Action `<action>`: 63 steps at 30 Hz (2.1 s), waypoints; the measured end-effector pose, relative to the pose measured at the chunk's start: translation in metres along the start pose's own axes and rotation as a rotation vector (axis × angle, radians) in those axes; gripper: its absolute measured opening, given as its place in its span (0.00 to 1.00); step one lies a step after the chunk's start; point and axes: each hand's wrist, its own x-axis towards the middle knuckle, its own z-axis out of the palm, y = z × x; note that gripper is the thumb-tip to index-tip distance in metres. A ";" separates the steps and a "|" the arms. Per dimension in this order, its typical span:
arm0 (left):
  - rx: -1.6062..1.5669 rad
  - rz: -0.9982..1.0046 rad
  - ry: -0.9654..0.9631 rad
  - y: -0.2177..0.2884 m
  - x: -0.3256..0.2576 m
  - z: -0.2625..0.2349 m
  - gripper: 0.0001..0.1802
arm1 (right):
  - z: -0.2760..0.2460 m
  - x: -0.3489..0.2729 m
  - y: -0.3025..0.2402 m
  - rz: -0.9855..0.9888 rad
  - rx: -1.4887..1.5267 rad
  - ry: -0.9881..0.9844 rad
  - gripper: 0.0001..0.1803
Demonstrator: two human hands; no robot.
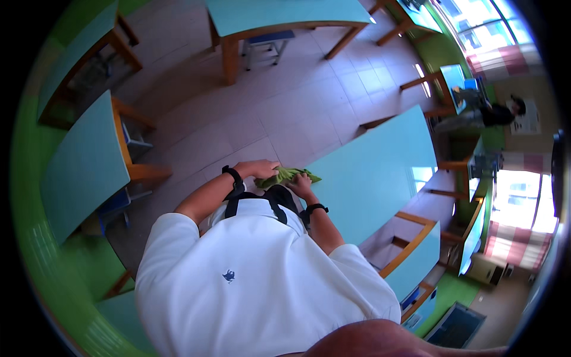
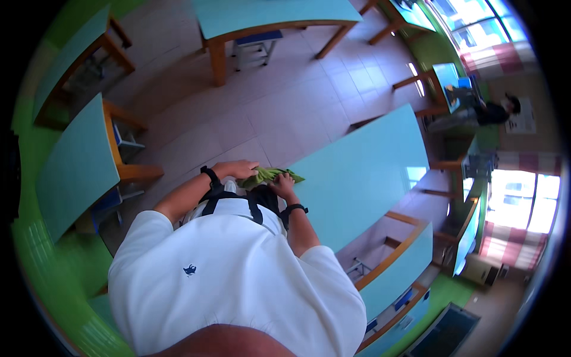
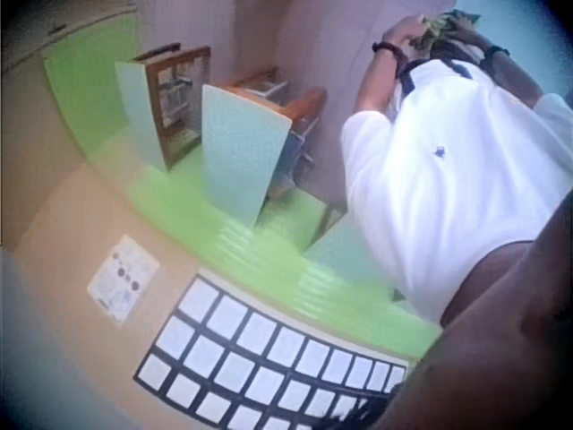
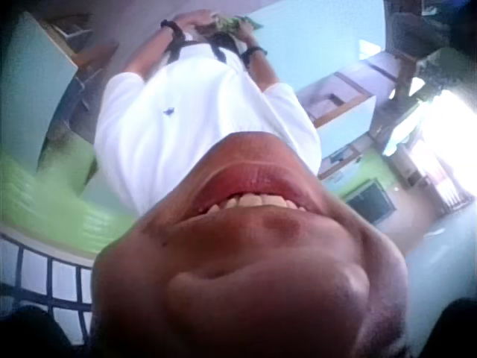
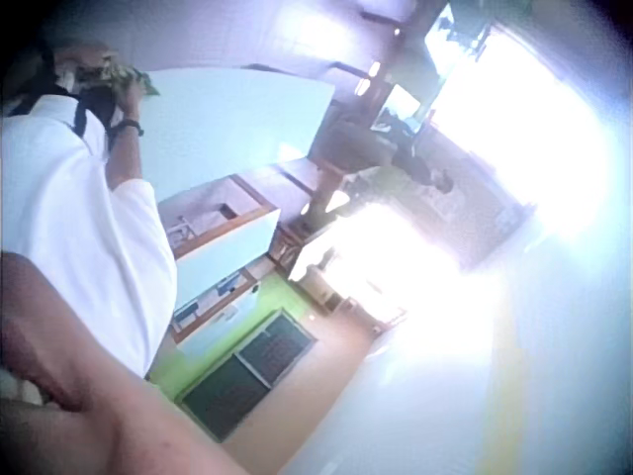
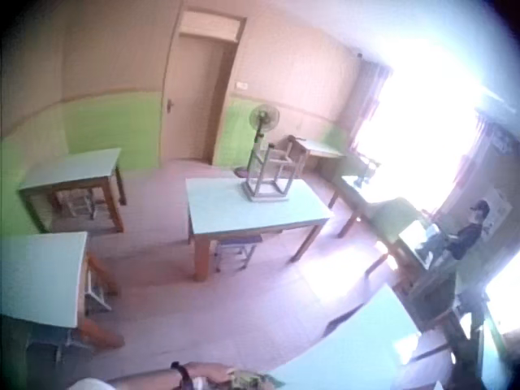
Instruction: The person wipes down the frames of inverted desks with a cloth, wipes a windowsill, and then wipes several tables around the classroom.
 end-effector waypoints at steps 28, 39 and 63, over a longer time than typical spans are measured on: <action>-0.148 -0.219 0.596 -0.111 -0.024 -0.356 0.22 | -0.226 0.411 -0.336 -0.189 1.026 -0.009 0.19; -0.100 0.351 0.855 -0.170 0.014 -0.523 0.36 | -0.164 0.502 -0.413 -0.504 0.378 0.064 0.23; 0.358 0.116 -0.014 -0.255 0.037 -0.703 0.47 | -0.104 0.678 -0.433 0.182 -0.437 -0.110 0.30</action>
